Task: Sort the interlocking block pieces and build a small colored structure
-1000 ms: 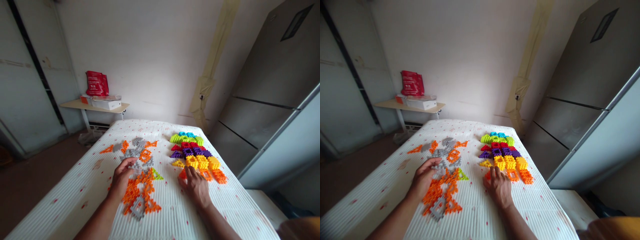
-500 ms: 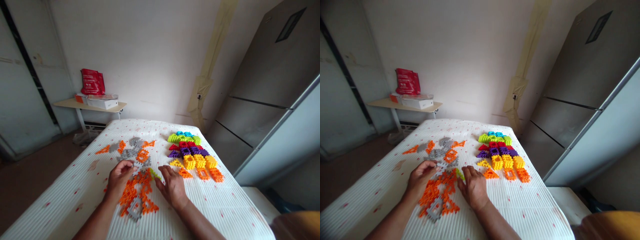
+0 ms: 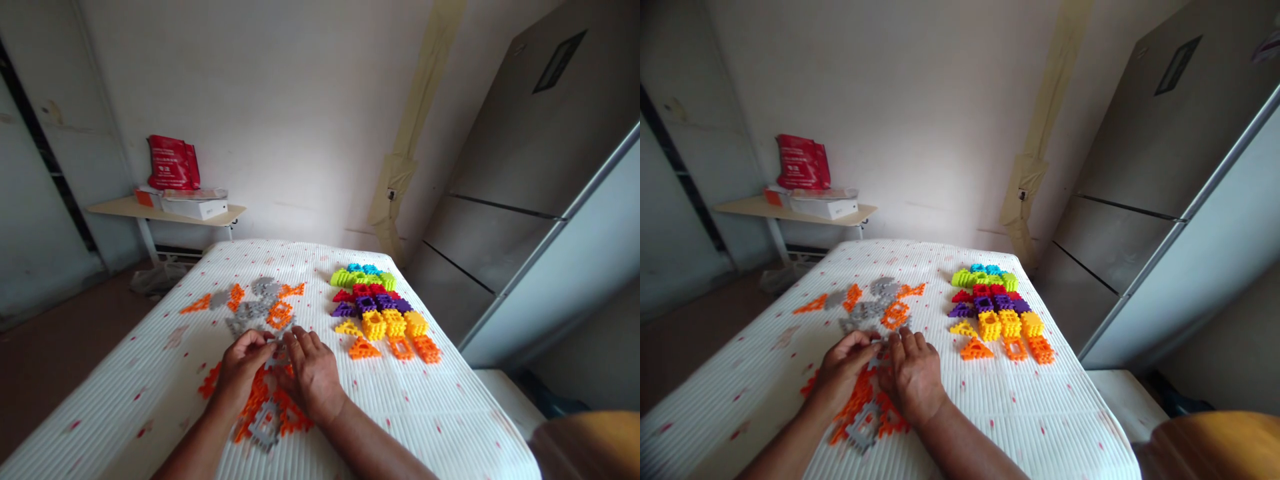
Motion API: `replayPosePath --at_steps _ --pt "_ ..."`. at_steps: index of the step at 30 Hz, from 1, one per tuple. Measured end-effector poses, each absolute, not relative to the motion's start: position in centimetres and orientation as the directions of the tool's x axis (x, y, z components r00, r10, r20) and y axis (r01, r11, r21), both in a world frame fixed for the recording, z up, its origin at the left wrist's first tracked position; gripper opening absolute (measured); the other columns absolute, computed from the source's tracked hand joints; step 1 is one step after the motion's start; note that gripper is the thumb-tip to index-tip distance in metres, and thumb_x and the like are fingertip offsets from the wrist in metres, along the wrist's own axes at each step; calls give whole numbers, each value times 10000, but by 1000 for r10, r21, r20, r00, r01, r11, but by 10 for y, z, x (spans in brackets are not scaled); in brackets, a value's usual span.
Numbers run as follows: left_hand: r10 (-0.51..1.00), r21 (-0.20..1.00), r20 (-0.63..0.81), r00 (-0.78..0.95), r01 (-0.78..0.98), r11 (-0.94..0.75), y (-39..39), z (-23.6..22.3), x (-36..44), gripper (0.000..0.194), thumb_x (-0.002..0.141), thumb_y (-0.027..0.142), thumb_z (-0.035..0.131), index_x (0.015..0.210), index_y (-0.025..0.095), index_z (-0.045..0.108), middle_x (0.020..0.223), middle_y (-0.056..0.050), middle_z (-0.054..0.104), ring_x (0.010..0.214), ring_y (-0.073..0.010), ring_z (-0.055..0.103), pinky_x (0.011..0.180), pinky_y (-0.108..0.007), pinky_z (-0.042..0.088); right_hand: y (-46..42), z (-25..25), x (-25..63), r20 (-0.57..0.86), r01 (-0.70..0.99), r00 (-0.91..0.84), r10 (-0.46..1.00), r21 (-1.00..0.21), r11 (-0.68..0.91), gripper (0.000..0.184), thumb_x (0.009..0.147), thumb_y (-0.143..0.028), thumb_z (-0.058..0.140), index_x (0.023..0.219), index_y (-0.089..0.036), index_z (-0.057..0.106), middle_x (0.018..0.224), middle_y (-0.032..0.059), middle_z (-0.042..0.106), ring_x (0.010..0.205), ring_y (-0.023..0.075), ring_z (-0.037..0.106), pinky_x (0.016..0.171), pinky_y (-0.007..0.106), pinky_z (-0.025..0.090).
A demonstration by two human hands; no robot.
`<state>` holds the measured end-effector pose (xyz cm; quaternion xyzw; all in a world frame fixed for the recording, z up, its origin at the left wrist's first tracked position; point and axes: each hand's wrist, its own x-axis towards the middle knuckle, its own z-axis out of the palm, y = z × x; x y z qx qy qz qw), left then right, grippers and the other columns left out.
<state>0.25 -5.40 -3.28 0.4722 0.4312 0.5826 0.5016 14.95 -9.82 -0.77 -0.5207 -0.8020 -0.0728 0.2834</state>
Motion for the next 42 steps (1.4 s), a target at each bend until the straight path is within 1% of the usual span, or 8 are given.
replayPosePath --at_steps 7,13,16,19,25,33,37,42 --pt "992 979 109 -56 -166 -117 -56 -31 3 279 614 359 719 574 184 505 762 -15 640 703 -153 574 666 -253 472 -98 -10 148 532 830 -329 780 -231 507 513 781 -260 596 1274 -168 491 1241 131 558 1047 246 535 873 393 492" --pt "993 974 90 -70 -204 -103 -57 -29 4 263 656 401 703 673 178 563 676 6 627 638 -140 582 603 -237 468 -97 -16 154 549 730 -272 790 -418 541 544 746 -193 604 1275 -187 480 1238 100 549 1106 216 528 940 338 474" --pt "994 950 54 -96 -301 -81 -56 -27 2 294 679 435 686 768 175 582 726 -17 658 698 -174 633 665 -288 513 -94 -21 159 584 707 -184 791 -480 519 566 738 -168 591 1289 -193 464 1247 108 535 1138 214 520 963 338 462" --pt "990 913 31 -139 -399 -85 -54 -26 -1 313 666 433 698 770 163 580 769 -37 675 735 -197 658 737 -351 535 -90 -24 165 600 704 -108 793 -517 487 578 739 -165 587 1300 -199 448 1259 114 520 1144 217 522 962 346 466" --pt "977 925 46 -208 -360 -120 -54 -28 -2 289 677 427 690 764 167 596 741 -15 675 676 -177 648 682 -317 525 -88 -24 171 575 702 -94 813 -541 464 512 723 -147 595 1225 -205 517 1216 100 547 1105 205 544 942 327 477" --pt "967 980 194 -168 -4 -198 -41 25 -24 306 692 444 628 836 174 644 831 -59 702 784 -209 660 656 -287 511 -73 -11 161 443 730 -284 850 -475 491 512 687 -144 644 1188 -199 556 1193 83 576 1071 195 560 921 296 474" --pt "926 881 361 -105 364 -303 -6 36 -45 286 721 410 530 851 188 654 831 -53 707 789 -203 658 708 -305 511 -62 -2 144 349 760 -378 857 -412 503 453 696 -215 679 1140 -211 588 1135 68 610 1020 201 588 867 293 495" --pt "883 793 428 -193 548 -265 40 4 -86 221 672 336 479 749 208 641 812 -47 691 778 -206 638 781 -341 496 -36 3 138 292 755 -450 844 -380 534 345 704 -282 700 1040 -229 649 1080 49 652 976 205 618 808 280 506"
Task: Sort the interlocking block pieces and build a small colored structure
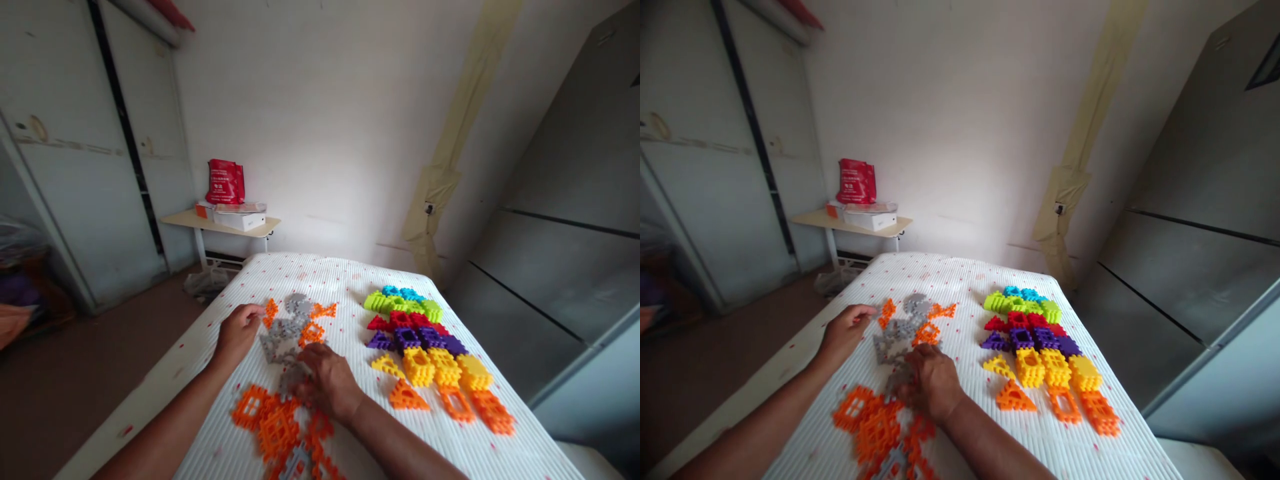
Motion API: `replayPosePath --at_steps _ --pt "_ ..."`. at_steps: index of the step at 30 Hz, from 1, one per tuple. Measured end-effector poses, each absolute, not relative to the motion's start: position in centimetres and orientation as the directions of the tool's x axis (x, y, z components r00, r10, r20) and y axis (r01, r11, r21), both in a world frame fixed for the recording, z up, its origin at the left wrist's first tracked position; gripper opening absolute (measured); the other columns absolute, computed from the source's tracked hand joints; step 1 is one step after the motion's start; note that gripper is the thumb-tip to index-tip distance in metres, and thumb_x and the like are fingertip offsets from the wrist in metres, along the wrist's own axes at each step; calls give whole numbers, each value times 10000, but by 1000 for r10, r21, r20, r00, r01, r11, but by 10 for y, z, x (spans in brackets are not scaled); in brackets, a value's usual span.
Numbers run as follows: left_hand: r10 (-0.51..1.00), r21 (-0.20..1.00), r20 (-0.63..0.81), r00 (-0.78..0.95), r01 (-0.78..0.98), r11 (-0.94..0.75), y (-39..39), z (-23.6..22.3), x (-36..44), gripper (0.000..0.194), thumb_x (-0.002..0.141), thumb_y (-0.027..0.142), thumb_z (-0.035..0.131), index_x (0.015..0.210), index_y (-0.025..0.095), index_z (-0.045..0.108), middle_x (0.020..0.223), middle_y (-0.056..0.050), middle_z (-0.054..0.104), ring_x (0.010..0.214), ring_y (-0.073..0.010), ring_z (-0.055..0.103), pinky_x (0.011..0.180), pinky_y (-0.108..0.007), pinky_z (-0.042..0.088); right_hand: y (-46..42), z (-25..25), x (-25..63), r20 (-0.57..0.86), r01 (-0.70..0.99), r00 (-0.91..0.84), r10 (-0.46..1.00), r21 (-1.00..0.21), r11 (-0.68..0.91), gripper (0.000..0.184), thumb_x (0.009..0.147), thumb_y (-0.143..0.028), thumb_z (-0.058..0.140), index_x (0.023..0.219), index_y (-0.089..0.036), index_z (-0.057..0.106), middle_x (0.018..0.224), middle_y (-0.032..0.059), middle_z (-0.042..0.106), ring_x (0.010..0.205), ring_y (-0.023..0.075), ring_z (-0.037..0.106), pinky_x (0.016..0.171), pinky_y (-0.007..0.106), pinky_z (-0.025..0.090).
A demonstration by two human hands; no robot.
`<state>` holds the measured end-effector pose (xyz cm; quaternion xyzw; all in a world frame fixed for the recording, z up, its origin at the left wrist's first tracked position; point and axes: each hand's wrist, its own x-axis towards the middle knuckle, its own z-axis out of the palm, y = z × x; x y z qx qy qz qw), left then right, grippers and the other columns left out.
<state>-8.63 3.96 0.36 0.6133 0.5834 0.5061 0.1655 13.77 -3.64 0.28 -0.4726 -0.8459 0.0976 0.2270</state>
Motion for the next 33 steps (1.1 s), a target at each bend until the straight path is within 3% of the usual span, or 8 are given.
replayPosePath --at_steps 3,6,13,18,22,29,33 --pt "854 737 467 -229 634 -233 57 -18 -113 213 667 319 474 758 217 637 861 -56 688 843 -225 623 841 -365 475 4 14 144 306 784 -349 886 -423 455 299 782 -271 633 1075 -217 653 1102 60 661 1018 186 609 876 266 467" --pt "832 686 503 -233 694 -220 66 -35 -132 240 678 312 481 832 221 642 960 -72 690 956 -247 602 935 -392 426 58 25 144 207 853 -243 948 -419 311 291 802 -242 599 1086 -219 658 1106 52 668 1001 178 617 884 262 452" --pt "826 625 528 -198 749 -220 70 -55 -140 313 707 376 468 882 190 648 985 -108 695 975 -280 612 954 -425 420 150 8 110 98 888 -224 970 -390 244 473 706 -301 708 1164 -222 621 1166 66 639 1114 222 557 895 286 447" --pt "831 622 520 -199 755 -209 69 -58 -143 296 727 383 462 869 206 652 951 -71 705 933 -248 622 920 -381 444 172 -10 100 49 885 -241 969 -399 241 426 662 -278 730 1082 -244 664 1099 29 673 1030 202 606 865 262 463" --pt "843 638 494 -213 747 -185 70 -63 -144 303 727 371 462 882 194 654 966 -78 701 938 -246 621 911 -379 448 185 -7 119 87 878 -208 974 -421 225 489 682 -238 713 1162 -247 619 1155 10 651 1013 155 613 856 210 463" --pt "866 665 449 -220 729 -160 71 -67 -145 332 721 359 461 909 168 657 980 -95 694 945 -253 620 902 -385 458 193 -9 159 129 904 -113 985 -399 156 539 665 -171 696 1192 -227 600 1154 43 644 1059 193 588 887 270 458" --pt "865 669 447 -228 727 -154 71 -67 -147 316 705 356 472 895 184 656 976 -82 696 942 -247 624 899 -378 462 192 -21 159 113 909 -125 986 -385 159 477 638 -149 692 1103 -244 651 1116 29 659 1048 195 591 874 270 460"
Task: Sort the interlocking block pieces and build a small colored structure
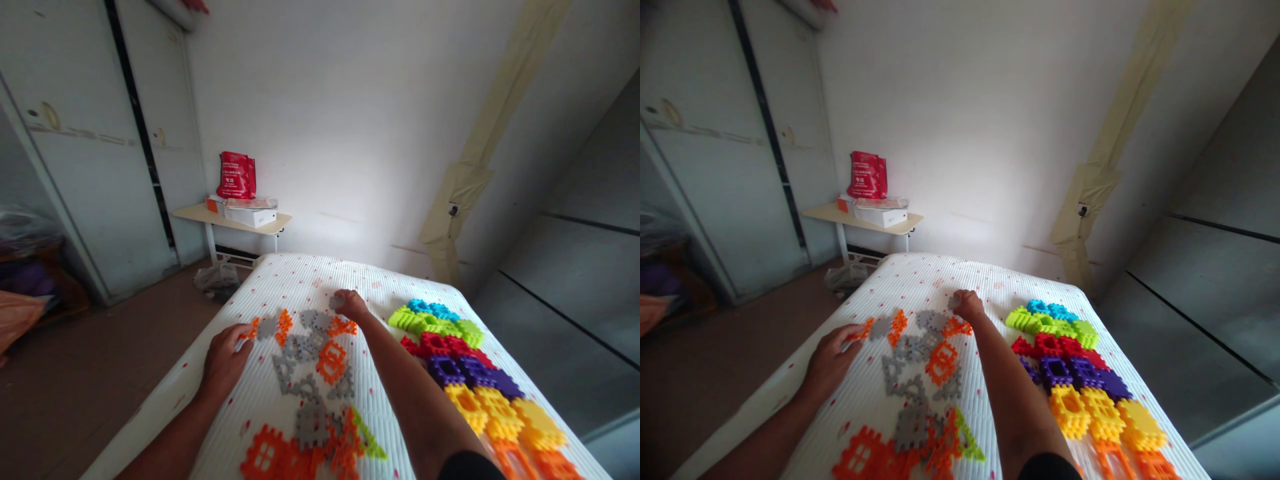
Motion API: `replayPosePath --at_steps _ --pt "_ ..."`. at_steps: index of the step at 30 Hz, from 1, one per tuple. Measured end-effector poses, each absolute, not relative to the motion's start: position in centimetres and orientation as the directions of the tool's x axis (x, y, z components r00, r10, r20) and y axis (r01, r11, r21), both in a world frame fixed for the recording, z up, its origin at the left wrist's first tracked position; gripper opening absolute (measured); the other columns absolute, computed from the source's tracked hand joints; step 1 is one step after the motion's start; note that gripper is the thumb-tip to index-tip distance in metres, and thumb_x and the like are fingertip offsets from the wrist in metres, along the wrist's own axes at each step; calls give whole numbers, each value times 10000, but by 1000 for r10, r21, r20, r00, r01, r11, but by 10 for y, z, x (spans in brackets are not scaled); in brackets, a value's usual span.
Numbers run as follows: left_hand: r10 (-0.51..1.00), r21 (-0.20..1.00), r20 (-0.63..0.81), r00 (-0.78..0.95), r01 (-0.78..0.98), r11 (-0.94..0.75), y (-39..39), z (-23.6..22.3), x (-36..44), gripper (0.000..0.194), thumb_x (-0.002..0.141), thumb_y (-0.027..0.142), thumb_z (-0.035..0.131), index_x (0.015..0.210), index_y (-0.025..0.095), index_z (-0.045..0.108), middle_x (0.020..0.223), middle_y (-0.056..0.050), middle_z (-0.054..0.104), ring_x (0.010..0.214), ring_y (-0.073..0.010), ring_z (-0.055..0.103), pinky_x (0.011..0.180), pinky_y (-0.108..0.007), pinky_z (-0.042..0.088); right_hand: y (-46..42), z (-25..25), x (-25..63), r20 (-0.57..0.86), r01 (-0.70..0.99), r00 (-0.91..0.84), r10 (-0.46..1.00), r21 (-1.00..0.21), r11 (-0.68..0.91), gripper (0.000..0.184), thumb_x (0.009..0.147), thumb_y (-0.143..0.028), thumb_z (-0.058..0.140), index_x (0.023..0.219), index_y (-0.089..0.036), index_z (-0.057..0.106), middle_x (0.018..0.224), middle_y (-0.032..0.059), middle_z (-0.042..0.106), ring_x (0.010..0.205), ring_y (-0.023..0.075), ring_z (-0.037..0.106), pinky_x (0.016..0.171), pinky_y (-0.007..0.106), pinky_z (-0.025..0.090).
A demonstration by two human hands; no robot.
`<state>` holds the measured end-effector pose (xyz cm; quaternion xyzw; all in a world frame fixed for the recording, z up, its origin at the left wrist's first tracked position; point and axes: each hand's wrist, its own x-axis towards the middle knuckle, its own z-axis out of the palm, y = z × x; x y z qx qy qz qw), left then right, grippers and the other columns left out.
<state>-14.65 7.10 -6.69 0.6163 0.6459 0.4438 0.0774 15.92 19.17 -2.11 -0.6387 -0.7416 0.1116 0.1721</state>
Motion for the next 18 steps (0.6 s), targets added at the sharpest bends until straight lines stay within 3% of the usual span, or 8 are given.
replayPosePath --at_steps 5,11,15,18 --pt "860 668 454 -234 728 -154 70 -69 -148 317 707 370 466 888 187 651 980 -82 692 953 -250 619 902 -382 462 189 -18 162 121 914 -133 984 -369 169 438 631 -139 687 1050 -264 668 1149 14 638 1076 198 569 867 282 460" --pt "867 653 450 -213 741 -157 73 -73 -150 355 733 375 439 944 176 644 1018 -89 685 988 -241 611 931 -371 451 151 -8 160 167 931 -49 985 -349 106 302 811 -259 553 1099 -244 642 1191 67 599 1124 224 521 893 333 425" --pt "884 604 440 -157 780 -163 74 -71 -146 414 749 362 433 1057 176 637 1136 -95 651 1101 -233 568 999 -361 399 118 -14 142 124 931 -100 987 -339 137 372 802 -432 580 1146 -292 606 1207 48 598 1136 261 496 869 389 416" --pt "898 550 424 -120 821 -150 72 -68 -140 437 759 361 468 1149 233 618 1267 -76 587 1225 -263 474 1042 -420 342 106 -19 130 104 942 -123 987 -300 149 432 800 -487 567 1178 -279 575 1215 69 590 1146 278 475 890 444 378"
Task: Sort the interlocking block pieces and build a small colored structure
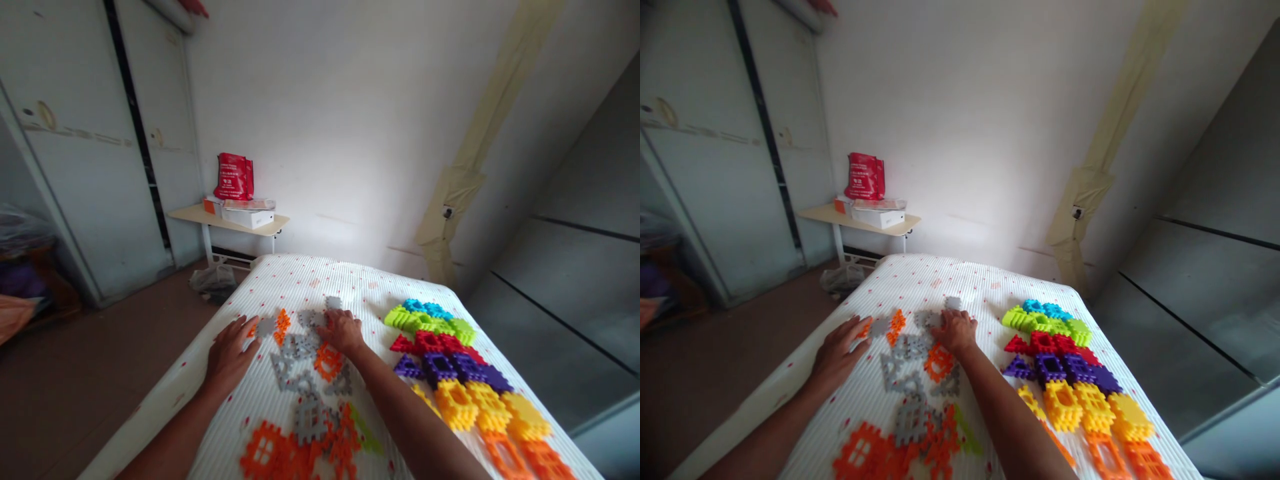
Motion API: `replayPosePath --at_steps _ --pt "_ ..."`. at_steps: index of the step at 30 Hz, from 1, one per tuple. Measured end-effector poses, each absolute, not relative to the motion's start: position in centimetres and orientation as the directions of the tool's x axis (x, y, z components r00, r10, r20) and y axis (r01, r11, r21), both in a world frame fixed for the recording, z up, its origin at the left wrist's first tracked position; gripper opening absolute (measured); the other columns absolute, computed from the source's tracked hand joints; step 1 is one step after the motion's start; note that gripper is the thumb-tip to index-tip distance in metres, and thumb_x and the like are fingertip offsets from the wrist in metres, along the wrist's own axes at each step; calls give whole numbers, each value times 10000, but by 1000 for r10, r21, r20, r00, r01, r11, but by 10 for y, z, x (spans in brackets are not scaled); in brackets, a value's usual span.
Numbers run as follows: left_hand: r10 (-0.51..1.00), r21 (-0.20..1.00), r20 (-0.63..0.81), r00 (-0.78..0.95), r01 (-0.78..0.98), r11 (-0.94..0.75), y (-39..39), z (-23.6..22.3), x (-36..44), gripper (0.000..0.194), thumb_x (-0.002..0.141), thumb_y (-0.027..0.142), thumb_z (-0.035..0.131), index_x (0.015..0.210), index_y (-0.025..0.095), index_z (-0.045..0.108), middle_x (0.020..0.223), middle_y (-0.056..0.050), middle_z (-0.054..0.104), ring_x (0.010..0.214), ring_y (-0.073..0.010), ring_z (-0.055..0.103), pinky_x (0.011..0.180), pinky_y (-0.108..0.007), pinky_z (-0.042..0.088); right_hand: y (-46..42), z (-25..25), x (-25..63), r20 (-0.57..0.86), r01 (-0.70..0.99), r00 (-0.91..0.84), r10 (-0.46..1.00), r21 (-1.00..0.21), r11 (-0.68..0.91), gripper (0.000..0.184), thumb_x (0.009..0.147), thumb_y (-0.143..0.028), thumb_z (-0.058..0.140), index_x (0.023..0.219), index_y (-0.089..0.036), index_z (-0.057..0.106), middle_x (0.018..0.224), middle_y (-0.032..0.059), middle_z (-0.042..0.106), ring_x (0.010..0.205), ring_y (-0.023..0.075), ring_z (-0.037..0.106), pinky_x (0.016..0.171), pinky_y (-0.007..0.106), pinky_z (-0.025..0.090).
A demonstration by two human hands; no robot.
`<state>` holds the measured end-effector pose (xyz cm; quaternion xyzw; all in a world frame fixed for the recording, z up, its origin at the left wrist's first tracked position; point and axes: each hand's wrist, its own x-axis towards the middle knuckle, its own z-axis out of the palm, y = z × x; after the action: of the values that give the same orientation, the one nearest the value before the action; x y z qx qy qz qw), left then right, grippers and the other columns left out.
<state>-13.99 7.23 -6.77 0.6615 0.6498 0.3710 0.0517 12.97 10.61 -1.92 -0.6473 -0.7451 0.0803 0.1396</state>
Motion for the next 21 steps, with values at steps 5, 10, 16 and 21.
replayPosePath --at_steps 5,10,16,21 --pt "920 490 387 -68 860 -143 71 -69 -136 390 775 348 500 1131 270 639 1279 -55 589 1248 -279 449 1047 -462 319 103 -26 122 154 942 -91 984 -308 135 353 763 -413 606 1082 -262 605 1118 58 629 1078 257 504 880 417 361" --pt "920 475 389 -51 867 -153 71 -71 -137 330 798 336 487 1077 275 652 1253 -30 608 1197 -225 494 1042 -404 332 89 -30 121 144 917 -148 978 -352 190 290 739 -342 623 1018 -264 620 1057 31 639 1037 223 520 859 357 360" --pt "909 476 417 -27 858 -193 71 -69 -138 316 799 351 456 1007 243 667 1180 -42 647 1124 -204 545 1026 -369 359 77 -22 120 127 911 -145 981 -371 183 385 725 -399 647 1078 -251 605 1104 48 630 1058 237 516 871 372 367" --pt "897 487 439 -42 850 -199 70 -69 -139 326 789 368 445 982 237 671 1155 -47 659 1095 -215 563 1003 -372 382 93 -10 110 175 922 -158 972 -327 209 427 748 -370 636 1150 -240 573 1177 76 599 1105 242 501 880 368 383"
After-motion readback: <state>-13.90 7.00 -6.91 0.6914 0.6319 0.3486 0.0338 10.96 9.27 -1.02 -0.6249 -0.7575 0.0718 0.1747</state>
